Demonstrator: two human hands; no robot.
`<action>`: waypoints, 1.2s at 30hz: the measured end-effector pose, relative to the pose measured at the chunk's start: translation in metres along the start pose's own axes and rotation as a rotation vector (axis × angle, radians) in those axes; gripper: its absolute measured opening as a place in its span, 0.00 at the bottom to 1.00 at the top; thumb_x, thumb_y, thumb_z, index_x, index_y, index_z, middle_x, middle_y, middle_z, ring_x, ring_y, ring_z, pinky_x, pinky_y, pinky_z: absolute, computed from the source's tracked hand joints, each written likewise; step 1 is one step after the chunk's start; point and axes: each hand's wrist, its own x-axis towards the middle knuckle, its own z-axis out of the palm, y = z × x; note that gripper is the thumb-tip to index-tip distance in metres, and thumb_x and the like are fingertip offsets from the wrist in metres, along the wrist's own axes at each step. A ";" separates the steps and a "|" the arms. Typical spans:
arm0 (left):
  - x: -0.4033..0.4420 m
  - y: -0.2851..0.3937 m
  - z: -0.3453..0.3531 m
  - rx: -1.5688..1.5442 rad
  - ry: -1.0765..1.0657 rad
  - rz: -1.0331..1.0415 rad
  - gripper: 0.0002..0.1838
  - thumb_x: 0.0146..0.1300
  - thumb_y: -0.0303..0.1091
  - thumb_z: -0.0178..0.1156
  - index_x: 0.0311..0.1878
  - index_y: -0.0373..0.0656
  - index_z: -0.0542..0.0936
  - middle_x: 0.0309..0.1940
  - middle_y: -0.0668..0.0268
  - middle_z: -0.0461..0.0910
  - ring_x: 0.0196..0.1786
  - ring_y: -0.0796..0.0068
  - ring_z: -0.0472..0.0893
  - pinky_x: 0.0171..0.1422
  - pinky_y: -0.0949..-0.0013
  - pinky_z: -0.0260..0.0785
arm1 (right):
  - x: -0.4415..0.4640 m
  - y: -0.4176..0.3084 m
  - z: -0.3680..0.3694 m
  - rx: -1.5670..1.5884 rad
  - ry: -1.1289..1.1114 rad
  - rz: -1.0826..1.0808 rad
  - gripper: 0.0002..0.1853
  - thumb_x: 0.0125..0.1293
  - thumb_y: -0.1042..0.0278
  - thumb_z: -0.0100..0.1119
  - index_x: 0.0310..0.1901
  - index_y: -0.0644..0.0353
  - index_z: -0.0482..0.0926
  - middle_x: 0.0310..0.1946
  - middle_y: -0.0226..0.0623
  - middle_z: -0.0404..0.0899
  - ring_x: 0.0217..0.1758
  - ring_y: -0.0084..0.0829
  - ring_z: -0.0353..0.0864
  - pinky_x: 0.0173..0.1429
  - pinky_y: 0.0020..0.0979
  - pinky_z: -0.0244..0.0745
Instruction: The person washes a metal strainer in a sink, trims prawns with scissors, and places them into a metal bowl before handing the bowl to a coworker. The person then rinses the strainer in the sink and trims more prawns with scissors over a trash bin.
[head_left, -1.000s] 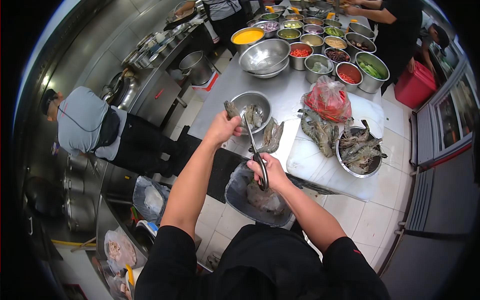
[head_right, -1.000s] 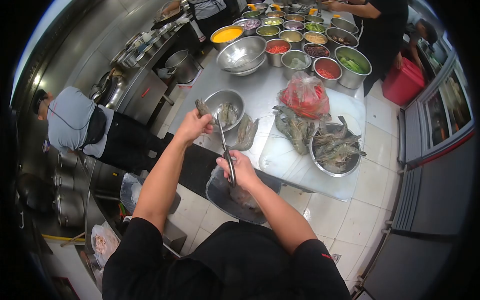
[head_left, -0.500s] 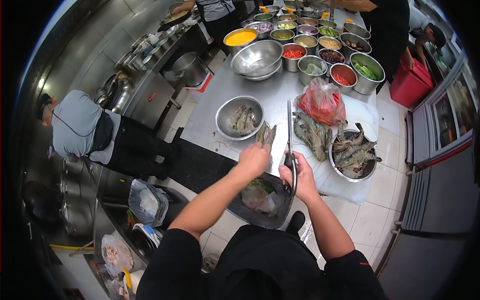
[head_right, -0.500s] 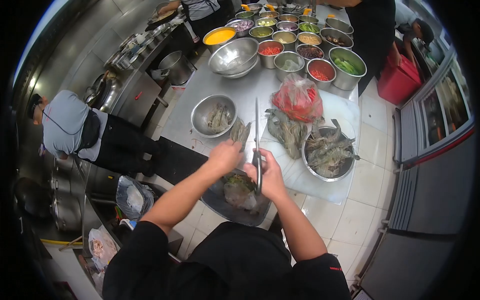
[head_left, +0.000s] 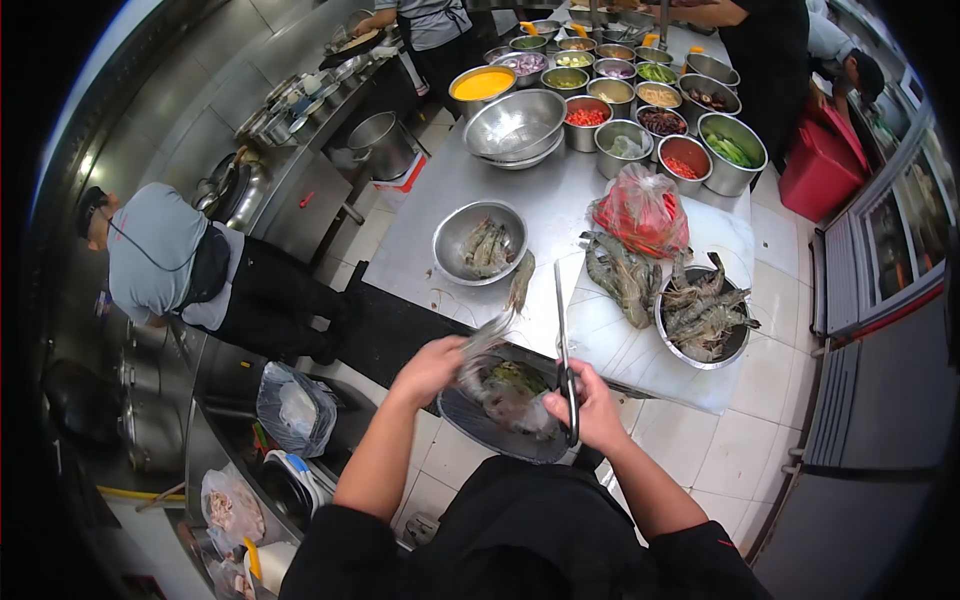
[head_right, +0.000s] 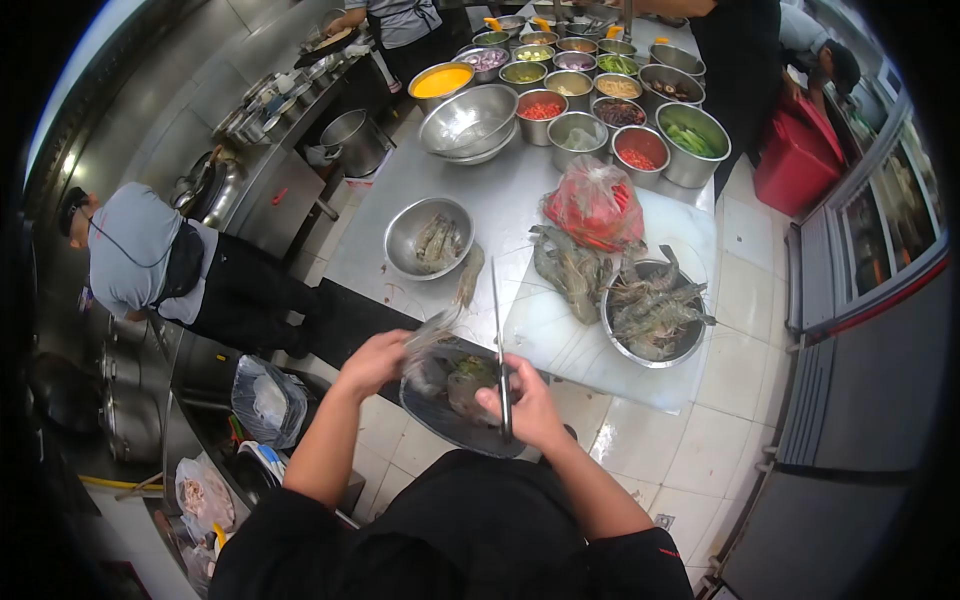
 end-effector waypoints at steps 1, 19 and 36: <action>-0.014 -0.030 -0.026 -0.222 -0.012 0.074 0.16 0.65 0.28 0.52 0.54 0.35 0.77 0.44 0.58 0.80 0.46 0.65 0.82 0.53 0.57 0.76 | -0.001 0.007 0.004 -0.037 -0.034 -0.012 0.34 0.59 0.66 0.72 0.64 0.63 0.65 0.30 0.27 0.76 0.32 0.17 0.75 0.36 0.23 0.70; -0.114 -0.087 -0.113 -0.641 0.392 0.198 0.20 0.77 0.51 0.43 0.48 0.40 0.67 0.24 0.65 0.71 0.18 0.76 0.71 0.24 0.69 0.71 | 0.021 0.052 0.148 -0.046 -0.998 0.163 0.46 0.60 0.55 0.72 0.71 0.60 0.53 0.45 0.35 0.74 0.47 0.26 0.75 0.54 0.30 0.70; -0.096 -0.088 -0.094 0.740 0.518 0.355 0.19 0.70 0.45 0.56 0.50 0.39 0.71 0.36 0.51 0.79 0.37 0.49 0.82 0.44 0.53 0.75 | 0.022 0.060 0.122 -0.048 -0.754 0.245 0.39 0.60 0.47 0.70 0.65 0.55 0.62 0.38 0.26 0.69 0.41 0.21 0.70 0.44 0.27 0.69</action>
